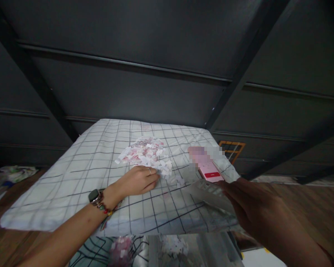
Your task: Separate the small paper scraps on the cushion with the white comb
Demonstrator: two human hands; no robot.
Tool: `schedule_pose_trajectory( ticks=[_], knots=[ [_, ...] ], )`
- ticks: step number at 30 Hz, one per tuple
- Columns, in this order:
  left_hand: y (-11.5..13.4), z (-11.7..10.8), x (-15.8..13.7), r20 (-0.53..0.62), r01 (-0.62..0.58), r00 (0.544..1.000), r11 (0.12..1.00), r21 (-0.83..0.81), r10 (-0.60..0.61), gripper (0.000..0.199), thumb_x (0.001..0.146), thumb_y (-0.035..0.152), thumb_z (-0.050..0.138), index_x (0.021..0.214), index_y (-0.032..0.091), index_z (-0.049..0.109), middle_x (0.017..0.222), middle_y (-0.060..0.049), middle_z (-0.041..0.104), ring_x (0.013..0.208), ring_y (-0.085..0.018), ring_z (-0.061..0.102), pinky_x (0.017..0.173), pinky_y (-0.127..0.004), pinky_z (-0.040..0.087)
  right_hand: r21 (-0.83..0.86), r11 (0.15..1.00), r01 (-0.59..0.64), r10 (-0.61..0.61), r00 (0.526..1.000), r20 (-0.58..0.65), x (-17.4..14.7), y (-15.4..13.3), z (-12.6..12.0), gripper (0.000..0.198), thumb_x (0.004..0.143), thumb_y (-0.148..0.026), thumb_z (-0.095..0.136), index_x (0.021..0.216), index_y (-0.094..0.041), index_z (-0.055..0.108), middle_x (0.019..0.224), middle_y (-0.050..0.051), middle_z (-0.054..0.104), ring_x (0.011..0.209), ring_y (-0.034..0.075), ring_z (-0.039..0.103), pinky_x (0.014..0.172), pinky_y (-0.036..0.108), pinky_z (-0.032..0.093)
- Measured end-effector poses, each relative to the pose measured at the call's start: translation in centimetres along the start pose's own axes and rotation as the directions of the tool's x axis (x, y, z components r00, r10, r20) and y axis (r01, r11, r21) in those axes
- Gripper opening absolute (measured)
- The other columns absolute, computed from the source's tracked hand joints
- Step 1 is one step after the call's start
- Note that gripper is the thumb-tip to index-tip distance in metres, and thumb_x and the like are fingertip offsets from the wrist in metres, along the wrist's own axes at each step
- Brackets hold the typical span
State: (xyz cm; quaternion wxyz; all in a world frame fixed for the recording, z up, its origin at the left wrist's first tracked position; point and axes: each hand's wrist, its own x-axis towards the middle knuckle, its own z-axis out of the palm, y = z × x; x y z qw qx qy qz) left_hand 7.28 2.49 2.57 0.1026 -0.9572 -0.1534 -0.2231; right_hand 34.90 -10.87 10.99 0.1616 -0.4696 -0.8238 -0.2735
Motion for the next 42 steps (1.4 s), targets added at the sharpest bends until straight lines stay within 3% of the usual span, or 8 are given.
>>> schedule_pose_trajectory(
  ticks=[4, 8, 12, 15, 36, 42],
  knots=[
    [0.6, -0.4, 0.5, 0.046, 0.009, 0.999, 0.997, -0.081, -0.005, 0.031, 0.093, 0.023, 0.033, 0.098, 0.017, 0.062, 0.073, -0.002, 0.060, 0.060, -0.012, 0.055, 0.057, -0.024, 0.044, -0.010, 1.000, 0.002, -0.002, 1.000, 0.009, 0.2, 0.0, 0.1, 0.028, 0.086, -0.009, 0.037, 0.092, -0.013, 0.064, 0.065, 0.004, 0.061, 0.055, 0.015, 0.057, 0.051, 0.026, 0.045],
    [1.9, -1.0, 2.2, 0.176, -0.036, 0.982, 0.977, -0.211, 0.074, 0.033, 0.092, 0.032, 0.041, 0.121, 0.022, 0.054, 0.084, -0.003, 0.063, 0.070, -0.013, 0.059, 0.060, -0.024, 0.045, 0.019, 1.000, -0.002, 0.001, 0.999, 0.033, 0.9, -0.2, 0.5, 0.029, 0.083, -0.005, 0.038, 0.089, -0.014, 0.065, 0.068, 0.005, 0.062, 0.058, 0.015, 0.059, 0.054, 0.026, 0.046],
    [3.0, -0.7, 3.8, 0.277, -0.075, 0.952, 0.974, -0.213, 0.134, 0.032, 0.090, 0.036, 0.047, 0.115, 0.020, 0.058, 0.087, -0.005, 0.065, 0.076, -0.016, 0.060, 0.060, -0.025, 0.043, 0.042, 0.999, -0.005, 0.005, 1.000, 0.007, 1.2, -0.2, 0.6, 0.029, 0.083, -0.005, 0.037, 0.084, -0.014, 0.064, 0.065, 0.004, 0.061, 0.052, 0.013, 0.056, 0.048, 0.024, 0.043],
    [3.2, -0.1, 4.0, 0.306, -0.054, 0.945, 0.980, -0.191, 0.112, 0.031, 0.090, 0.037, 0.046, 0.110, 0.018, 0.060, 0.089, -0.006, 0.065, 0.078, -0.017, 0.060, 0.061, -0.026, 0.043, 0.046, 0.999, -0.016, 0.015, 1.000, 0.022, 1.1, -0.1, 0.5, 0.030, 0.082, -0.004, 0.036, 0.083, -0.015, 0.064, 0.064, 0.004, 0.060, 0.051, 0.012, 0.056, 0.048, 0.023, 0.042],
    [3.1, 0.6, 3.4, 0.249, 0.073, 0.968, 0.989, -0.128, -0.039, 0.032, 0.093, 0.036, 0.040, 0.098, 0.015, 0.064, 0.087, -0.006, 0.065, 0.071, -0.016, 0.061, 0.061, -0.027, 0.046, 0.076, 0.997, -0.031, 0.030, 0.999, 0.023, 0.8, -0.2, 0.7, 0.031, 0.080, -0.002, 0.038, 0.089, -0.012, 0.066, 0.067, 0.006, 0.063, 0.056, 0.012, 0.057, 0.050, 0.022, 0.045],
    [2.3, -0.7, 3.0, 0.188, 0.115, 0.978, 0.986, -0.120, -0.091, 0.032, 0.094, 0.033, 0.036, 0.096, 0.015, 0.063, 0.083, -0.005, 0.065, 0.070, -0.016, 0.061, 0.062, -0.027, 0.048, 0.069, 0.998, -0.008, 0.005, 0.999, 0.039, 0.7, -0.4, 0.2, 0.032, 0.080, -0.002, 0.037, 0.089, -0.014, 0.066, 0.065, 0.004, 0.062, 0.056, 0.012, 0.056, 0.052, 0.023, 0.044]
  ],
)
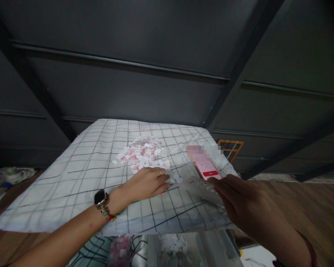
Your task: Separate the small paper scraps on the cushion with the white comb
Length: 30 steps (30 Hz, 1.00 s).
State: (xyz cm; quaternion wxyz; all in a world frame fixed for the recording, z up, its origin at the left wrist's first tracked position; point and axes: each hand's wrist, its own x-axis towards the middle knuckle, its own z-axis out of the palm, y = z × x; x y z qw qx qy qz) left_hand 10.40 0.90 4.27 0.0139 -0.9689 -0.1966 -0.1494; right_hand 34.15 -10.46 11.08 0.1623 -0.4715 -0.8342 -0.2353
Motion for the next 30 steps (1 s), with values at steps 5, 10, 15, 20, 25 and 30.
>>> schedule_pose_trajectory(
  ticks=[5, 10, 15, 20, 25, 30],
  knots=[
    [-2.0, -0.5, -1.3, -0.012, 0.071, 0.997, 0.997, 0.022, -0.071, 0.032, 0.094, 0.026, 0.032, 0.095, 0.016, 0.062, 0.082, -0.004, 0.064, 0.069, -0.014, 0.060, 0.061, -0.025, 0.047, -0.001, 1.000, 0.025, -0.025, 0.999, -0.046, -0.1, -0.1, -0.3, 0.031, 0.080, -0.003, 0.038, 0.089, -0.011, 0.066, 0.066, 0.006, 0.063, 0.056, 0.013, 0.055, 0.051, 0.024, 0.043],
    [-3.9, 0.5, -3.0, -0.086, 0.073, 0.994, 0.995, 0.072, -0.067, 0.032, 0.093, 0.023, 0.031, 0.092, 0.016, 0.063, 0.076, -0.003, 0.061, 0.065, -0.013, 0.057, 0.059, -0.024, 0.044, -0.048, 0.999, 0.025, -0.027, 0.999, -0.045, -0.1, 0.0, 0.4, 0.030, 0.077, -0.001, 0.040, 0.088, -0.011, 0.066, 0.065, 0.006, 0.062, 0.058, 0.014, 0.056, 0.054, 0.025, 0.046],
    [-3.9, 0.9, -3.5, -0.126, 0.034, 0.992, 0.991, 0.131, -0.017, 0.032, 0.093, 0.022, 0.032, 0.091, 0.018, 0.063, 0.074, -0.002, 0.059, 0.063, -0.011, 0.054, 0.058, -0.023, 0.043, -0.062, 0.997, 0.036, -0.036, 0.999, -0.004, -0.3, -0.3, 0.3, 0.031, 0.075, -0.001, 0.042, 0.090, -0.012, 0.066, 0.070, 0.006, 0.064, 0.064, 0.014, 0.059, 0.058, 0.025, 0.048],
    [-3.8, 0.8, -3.5, -0.123, 0.002, 0.992, 0.987, 0.161, 0.018, 0.030, 0.093, 0.022, 0.032, 0.088, 0.017, 0.062, 0.072, -0.001, 0.059, 0.062, -0.012, 0.054, 0.059, -0.025, 0.043, -0.010, 0.999, 0.042, -0.042, 0.998, -0.040, -0.3, -0.4, 0.0, 0.030, 0.077, -0.001, 0.040, 0.089, -0.011, 0.065, 0.071, 0.006, 0.065, 0.065, 0.013, 0.059, 0.060, 0.024, 0.049],
    [-3.9, 0.8, -3.6, -0.109, 0.014, 0.994, 0.986, 0.164, 0.004, 0.029, 0.092, 0.021, 0.033, 0.087, 0.017, 0.062, 0.072, -0.002, 0.059, 0.061, -0.012, 0.053, 0.058, -0.025, 0.042, -0.067, 0.998, 0.021, -0.025, 0.998, -0.058, -0.5, 0.0, 0.1, 0.029, 0.078, -0.002, 0.040, 0.089, -0.010, 0.065, 0.064, 0.005, 0.060, 0.057, 0.014, 0.054, 0.053, 0.027, 0.044],
    [-3.9, 1.0, -3.6, -0.104, 0.014, 0.995, 0.986, 0.165, 0.003, 0.029, 0.092, 0.021, 0.033, 0.083, 0.017, 0.061, 0.070, -0.001, 0.058, 0.061, -0.012, 0.053, 0.059, -0.025, 0.043, -0.071, 0.997, 0.035, -0.039, 0.998, -0.052, -0.4, 0.0, 0.2, 0.031, 0.076, -0.001, 0.040, 0.091, -0.010, 0.065, 0.064, 0.005, 0.061, 0.058, 0.014, 0.054, 0.054, 0.026, 0.044]
  ],
)
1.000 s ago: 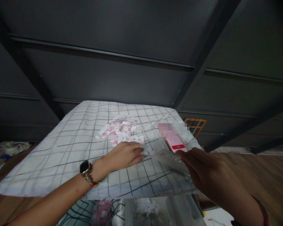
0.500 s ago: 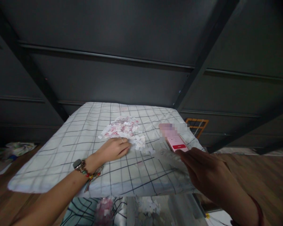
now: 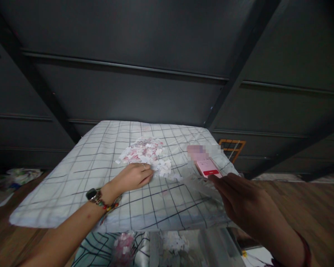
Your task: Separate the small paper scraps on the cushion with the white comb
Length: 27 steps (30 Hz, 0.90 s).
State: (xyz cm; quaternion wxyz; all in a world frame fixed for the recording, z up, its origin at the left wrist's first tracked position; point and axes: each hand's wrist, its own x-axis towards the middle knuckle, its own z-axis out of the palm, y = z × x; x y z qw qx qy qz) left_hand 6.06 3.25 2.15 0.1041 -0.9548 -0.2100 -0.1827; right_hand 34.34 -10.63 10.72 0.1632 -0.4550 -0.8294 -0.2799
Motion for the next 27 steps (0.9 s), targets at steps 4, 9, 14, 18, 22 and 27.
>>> schedule_pose_trajectory(
  ticks=[4, 9, 14, 18, 22, 27],
  knots=[
    [0.0, 0.0, 0.0, 0.006, 0.004, 1.000, 1.000, -0.008, -0.004, 0.029, 0.092, 0.021, 0.033, 0.082, 0.017, 0.060, 0.070, -0.001, 0.058, 0.062, -0.012, 0.053, 0.060, -0.025, 0.042, -0.021, 1.000, 0.006, -0.006, 1.000, -0.012, 0.3, -0.3, 0.1, 0.029, 0.078, -0.002, 0.039, 0.089, -0.010, 0.065, 0.065, 0.006, 0.062, 0.059, 0.015, 0.056, 0.055, 0.026, 0.045],
    [0.0, 0.0, -0.1, 0.005, -0.006, 1.000, 1.000, -0.006, 0.006, 0.029, 0.092, 0.021, 0.034, 0.085, 0.017, 0.061, 0.072, -0.001, 0.060, 0.062, -0.012, 0.055, 0.060, -0.026, 0.043, 0.047, 0.999, 0.010, -0.011, 0.999, 0.037, 0.3, -0.6, -0.2, 0.029, 0.077, -0.001, 0.040, 0.089, -0.012, 0.065, 0.070, 0.005, 0.065, 0.064, 0.015, 0.059, 0.061, 0.026, 0.049],
    [0.0, -0.1, -0.1, 0.020, 0.002, 1.000, 1.000, 0.002, -0.002, 0.028, 0.092, 0.021, 0.034, 0.085, 0.017, 0.062, 0.072, -0.001, 0.061, 0.062, -0.012, 0.055, 0.061, -0.025, 0.043, 0.058, 0.998, 0.001, -0.002, 1.000, 0.021, 0.3, -0.7, -0.2, 0.028, 0.079, -0.002, 0.041, 0.090, -0.011, 0.065, 0.070, 0.006, 0.065, 0.065, 0.015, 0.059, 0.062, 0.026, 0.049],
    [0.1, -0.2, 0.0, 0.010, 0.008, 1.000, 1.000, 0.004, -0.008, 0.029, 0.092, 0.021, 0.034, 0.086, 0.017, 0.062, 0.071, -0.001, 0.060, 0.061, -0.012, 0.054, 0.060, -0.025, 0.042, 0.041, 0.999, 0.003, -0.004, 1.000, 0.015, 0.5, -0.8, 0.2, 0.028, 0.079, -0.003, 0.042, 0.092, -0.011, 0.066, 0.075, 0.008, 0.067, 0.067, 0.016, 0.061, 0.061, 0.027, 0.051],
    [-0.1, -0.2, -0.1, -0.014, 0.007, 1.000, 1.000, -0.008, -0.007, 0.030, 0.092, 0.021, 0.033, 0.084, 0.018, 0.062, 0.070, -0.001, 0.059, 0.060, -0.011, 0.053, 0.058, -0.025, 0.042, 0.083, 0.996, 0.023, -0.023, 1.000, -0.001, 0.8, -1.4, 0.1, 0.030, 0.080, -0.002, 0.039, 0.091, -0.010, 0.066, 0.076, 0.009, 0.069, 0.066, 0.016, 0.061, 0.060, 0.028, 0.053],
    [-0.7, -0.2, -0.2, -0.052, 0.025, 0.998, 0.999, -0.022, -0.026, 0.032, 0.092, 0.022, 0.032, 0.080, 0.017, 0.062, 0.067, 0.000, 0.057, 0.059, -0.012, 0.053, 0.056, -0.025, 0.041, 0.113, 0.994, 0.005, -0.003, 1.000, -0.014, 1.4, -1.9, 0.3, 0.028, 0.081, -0.003, 0.041, 0.093, -0.008, 0.066, 0.073, 0.008, 0.067, 0.063, 0.016, 0.059, 0.056, 0.029, 0.052]
  ],
)
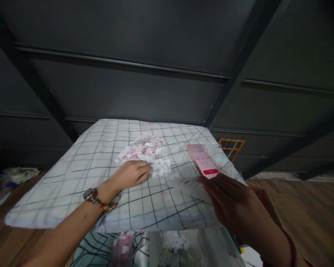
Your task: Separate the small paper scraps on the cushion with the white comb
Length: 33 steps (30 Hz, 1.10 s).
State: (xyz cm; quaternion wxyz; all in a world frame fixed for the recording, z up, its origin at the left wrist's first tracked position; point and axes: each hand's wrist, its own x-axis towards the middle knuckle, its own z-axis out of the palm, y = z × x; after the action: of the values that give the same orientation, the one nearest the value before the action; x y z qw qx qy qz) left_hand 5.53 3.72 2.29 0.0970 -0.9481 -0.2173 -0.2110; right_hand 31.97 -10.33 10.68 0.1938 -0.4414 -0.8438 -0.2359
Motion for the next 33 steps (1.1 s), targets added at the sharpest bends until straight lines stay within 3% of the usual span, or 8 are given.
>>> schedule_pose_trajectory(
  ticks=[6, 12, 19, 24, 29, 33],
  knots=[
    [-0.5, -0.1, -0.2, -0.018, 0.060, 0.998, 0.997, -0.048, -0.060, 0.032, 0.093, 0.023, 0.032, 0.086, 0.017, 0.063, 0.071, -0.001, 0.061, 0.064, -0.012, 0.057, 0.059, -0.025, 0.044, 0.016, 1.000, 0.013, -0.012, 1.000, -0.027, 0.8, -1.0, 1.1, 0.031, 0.078, -0.001, 0.039, 0.095, -0.007, 0.065, 0.067, 0.006, 0.064, 0.061, 0.017, 0.059, 0.055, 0.029, 0.052],
    [-0.7, -0.2, -0.3, -0.011, 0.100, 0.995, 0.993, -0.064, -0.101, 0.033, 0.094, 0.025, 0.032, 0.085, 0.017, 0.063, 0.073, -0.001, 0.063, 0.066, -0.012, 0.058, 0.061, -0.025, 0.046, 0.090, 0.995, 0.034, -0.032, 0.999, -0.026, 1.1, -1.9, 0.7, 0.030, 0.080, -0.001, 0.039, 0.095, -0.007, 0.064, 0.069, 0.005, 0.064, 0.063, 0.017, 0.060, 0.057, 0.029, 0.052],
    [-0.6, -0.4, -0.3, 0.020, 0.138, 0.990, 0.988, -0.066, -0.137, 0.036, 0.093, 0.026, 0.031, 0.083, 0.017, 0.064, 0.073, -0.002, 0.064, 0.067, -0.013, 0.059, 0.063, -0.026, 0.046, -0.074, 0.997, -0.023, 0.022, 1.000, -0.007, -0.2, -1.0, 0.1, 0.024, 0.083, -0.006, 0.043, 0.095, -0.006, 0.064, 0.071, 0.008, 0.065, 0.066, 0.019, 0.061, 0.058, 0.031, 0.052],
    [-0.5, -1.2, -0.2, 0.049, 0.220, 0.975, 0.966, -0.140, -0.215, 0.038, 0.093, 0.029, 0.029, 0.086, 0.017, 0.064, 0.079, -0.004, 0.066, 0.075, -0.014, 0.060, 0.070, -0.027, 0.048, -0.087, 0.995, -0.039, 0.039, 0.999, -0.006, -0.4, -2.4, 0.1, 0.028, 0.079, -0.001, 0.040, 0.094, -0.005, 0.063, 0.066, 0.006, 0.062, 0.061, 0.018, 0.059, 0.053, 0.029, 0.050],
    [-0.9, -3.3, -0.4, 0.128, 0.395, 0.917, 0.905, -0.159, -0.378, 0.039, 0.093, 0.035, 0.029, 0.099, 0.017, 0.063, 0.097, -0.006, 0.064, 0.092, -0.018, 0.059, 0.084, -0.032, 0.048, -0.011, 1.000, -0.022, 0.022, 1.000, -0.022, 1.5, -5.1, 0.5, 0.035, 0.071, 0.004, 0.038, 0.093, -0.006, 0.062, 0.062, 0.003, 0.059, 0.055, 0.017, 0.055, 0.047, 0.029, 0.047],
    [-2.8, -4.1, -2.0, 0.011, 0.548, 0.836, 0.836, -0.034, -0.548, 0.045, 0.091, 0.043, 0.032, 0.115, 0.015, 0.057, 0.118, -0.012, 0.052, 0.111, -0.025, 0.051, 0.099, -0.042, 0.041, 0.025, 1.000, -0.010, 0.011, 0.998, -0.056, 2.7, -5.9, 0.6, 0.035, 0.071, 0.005, 0.037, 0.093, -0.006, 0.062, 0.063, 0.004, 0.059, 0.056, 0.017, 0.056, 0.047, 0.028, 0.047]
  ],
)
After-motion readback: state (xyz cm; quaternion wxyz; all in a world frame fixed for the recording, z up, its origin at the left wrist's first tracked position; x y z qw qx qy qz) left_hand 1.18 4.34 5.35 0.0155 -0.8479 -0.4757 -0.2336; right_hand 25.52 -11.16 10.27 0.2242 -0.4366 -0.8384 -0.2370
